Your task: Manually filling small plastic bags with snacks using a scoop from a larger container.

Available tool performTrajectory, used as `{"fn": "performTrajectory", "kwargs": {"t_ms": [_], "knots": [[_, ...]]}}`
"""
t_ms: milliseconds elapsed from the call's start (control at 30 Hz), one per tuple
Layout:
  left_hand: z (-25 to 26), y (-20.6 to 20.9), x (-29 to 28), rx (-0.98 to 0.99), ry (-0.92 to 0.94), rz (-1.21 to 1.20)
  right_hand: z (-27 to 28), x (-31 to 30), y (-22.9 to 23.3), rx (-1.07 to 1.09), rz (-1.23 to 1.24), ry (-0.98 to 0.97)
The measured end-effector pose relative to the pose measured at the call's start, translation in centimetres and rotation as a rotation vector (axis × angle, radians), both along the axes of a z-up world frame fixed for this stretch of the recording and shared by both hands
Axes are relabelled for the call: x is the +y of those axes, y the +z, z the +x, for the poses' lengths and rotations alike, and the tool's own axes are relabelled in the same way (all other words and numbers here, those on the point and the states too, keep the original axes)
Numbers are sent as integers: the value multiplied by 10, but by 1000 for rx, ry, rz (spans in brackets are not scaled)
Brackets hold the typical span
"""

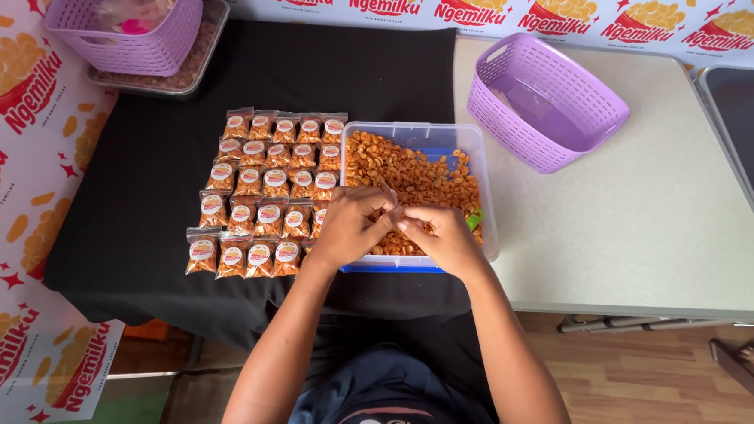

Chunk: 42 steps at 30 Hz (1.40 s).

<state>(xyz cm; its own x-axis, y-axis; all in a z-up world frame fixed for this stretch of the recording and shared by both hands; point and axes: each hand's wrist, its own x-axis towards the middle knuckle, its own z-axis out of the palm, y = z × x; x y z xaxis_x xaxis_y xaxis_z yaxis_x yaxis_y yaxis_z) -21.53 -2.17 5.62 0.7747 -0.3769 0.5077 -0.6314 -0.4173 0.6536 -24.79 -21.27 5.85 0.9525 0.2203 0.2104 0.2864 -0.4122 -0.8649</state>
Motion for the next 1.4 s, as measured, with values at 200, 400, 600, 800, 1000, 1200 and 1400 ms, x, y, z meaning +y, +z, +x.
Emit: {"fn": "performTrajectory", "kwargs": {"t_ms": [200, 400, 600, 800, 1000, 1200, 1400], "knots": [[-4, 8, -1, 19, -26, 12, 2, -3, -8, -20, -13, -12], [4, -10, -1, 4, -23, 71, 12, -9, -31, -53, -58, -18], [3, -8, -1, 11, -22, 89, 10, -7, -24, -73, -84, -24], [2, -7, -2, 17, -8, 86, 18, -15, -49, -62, -76, -63], [1, -3, -5, 52, 1, 12, 13, -9, -35, -77, -72, -56], [-5, 6, -3, 44, 19, -21, 13, -10, -35, -93, -58, -30], [8, -25, -7, 40, 48, -116, 2, 0, -8, -76, -11, -2]]}}
